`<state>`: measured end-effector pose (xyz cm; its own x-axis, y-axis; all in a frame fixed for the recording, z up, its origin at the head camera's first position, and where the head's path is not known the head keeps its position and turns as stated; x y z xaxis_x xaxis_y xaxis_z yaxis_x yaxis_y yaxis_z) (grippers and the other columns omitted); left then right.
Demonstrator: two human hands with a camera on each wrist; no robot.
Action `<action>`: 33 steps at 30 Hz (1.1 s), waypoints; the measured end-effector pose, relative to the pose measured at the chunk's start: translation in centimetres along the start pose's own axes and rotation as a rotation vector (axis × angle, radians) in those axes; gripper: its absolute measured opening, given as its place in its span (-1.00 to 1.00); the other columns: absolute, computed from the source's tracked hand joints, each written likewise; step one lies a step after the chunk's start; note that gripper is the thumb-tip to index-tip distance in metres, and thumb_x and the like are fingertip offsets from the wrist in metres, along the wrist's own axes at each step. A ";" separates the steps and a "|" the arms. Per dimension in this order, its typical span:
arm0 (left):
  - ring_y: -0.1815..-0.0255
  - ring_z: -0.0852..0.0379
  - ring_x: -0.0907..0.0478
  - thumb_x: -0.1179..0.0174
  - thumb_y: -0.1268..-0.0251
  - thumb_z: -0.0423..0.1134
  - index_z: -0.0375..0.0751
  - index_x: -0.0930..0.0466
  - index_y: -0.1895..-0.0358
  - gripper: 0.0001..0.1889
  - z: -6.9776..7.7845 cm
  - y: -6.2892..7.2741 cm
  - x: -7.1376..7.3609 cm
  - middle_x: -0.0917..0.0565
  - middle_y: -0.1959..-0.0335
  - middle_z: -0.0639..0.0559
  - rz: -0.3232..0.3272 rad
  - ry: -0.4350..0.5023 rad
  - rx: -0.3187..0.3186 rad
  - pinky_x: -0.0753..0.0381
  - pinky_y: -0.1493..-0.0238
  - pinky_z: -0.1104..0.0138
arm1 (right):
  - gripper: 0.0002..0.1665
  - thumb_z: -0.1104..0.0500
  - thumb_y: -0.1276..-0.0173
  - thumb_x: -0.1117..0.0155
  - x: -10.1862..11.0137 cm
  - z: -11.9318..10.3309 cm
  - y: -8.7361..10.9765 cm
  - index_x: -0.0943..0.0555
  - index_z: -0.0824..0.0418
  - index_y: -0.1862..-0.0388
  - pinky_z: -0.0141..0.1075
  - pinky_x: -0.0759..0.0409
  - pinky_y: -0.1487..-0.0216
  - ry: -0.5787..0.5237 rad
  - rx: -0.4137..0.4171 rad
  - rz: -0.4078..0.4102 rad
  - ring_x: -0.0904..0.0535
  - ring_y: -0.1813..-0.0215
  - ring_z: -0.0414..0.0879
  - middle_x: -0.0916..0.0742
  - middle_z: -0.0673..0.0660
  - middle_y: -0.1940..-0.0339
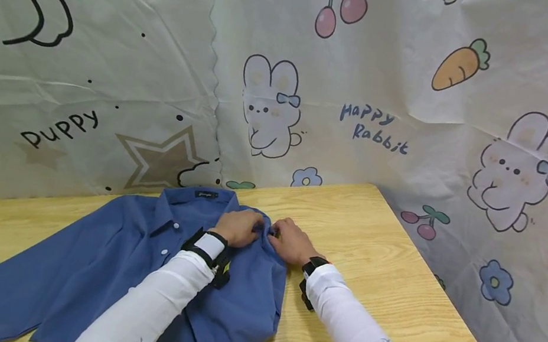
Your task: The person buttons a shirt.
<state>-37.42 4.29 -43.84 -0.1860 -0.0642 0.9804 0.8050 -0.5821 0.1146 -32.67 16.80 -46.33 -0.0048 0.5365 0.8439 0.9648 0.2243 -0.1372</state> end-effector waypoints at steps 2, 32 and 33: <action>-0.02 -0.11 -0.55 -0.21 -0.29 -0.22 -0.08 -0.41 -0.27 -0.53 -0.1 -0.2 -0.1 -0.41 -0.29 -0.05 0.033 0.008 0.034 -0.52 0.05 -0.01 | -0.85 0.26 -0.44 -0.13 -0.1 0.0 -0.1 -0.51 0.34 0.11 -0.10 -0.48 0.02 -0.047 0.004 0.004 -0.53 0.04 0.08 -0.57 0.25 0.09; 0.61 0.09 -0.25 -0.12 0.04 -0.41 -0.12 -0.32 0.64 -0.80 -5.4 5.5 9.9 -0.22 0.69 0.10 0.457 0.396 -0.135 -0.15 0.50 0.34 | -0.90 0.28 -0.32 -0.05 1.6 -6.7 -1.7 -0.54 0.23 0.31 -0.16 -0.47 0.10 -0.347 0.221 0.005 -0.47 0.08 -0.04 -0.55 0.12 0.11; 0.63 0.09 -0.22 -0.10 0.02 -0.44 -0.12 -0.28 0.65 -0.77 -5.6 5.8 10.3 -0.19 0.69 0.10 0.459 0.437 -0.134 -0.13 0.50 0.34 | -0.89 0.28 -0.32 -0.04 1.5 -7.1 -1.7 -0.54 0.23 0.30 -0.15 -0.47 0.06 -0.371 0.234 -0.016 -0.46 0.04 -0.02 -0.54 0.13 0.07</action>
<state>-37.89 -4.30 -33.94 -0.0746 -0.6387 0.7658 0.7852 -0.5110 -0.3497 -32.46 11.48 -41.14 -0.1543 0.7779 0.6092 0.8786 0.3900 -0.2755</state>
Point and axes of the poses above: each hand's wrist, its own y-axis away from the middle knuckle, its own x-axis out of the back of the hand, z = x × y, the point moved 4 cm from there along -y, towards the middle knuckle
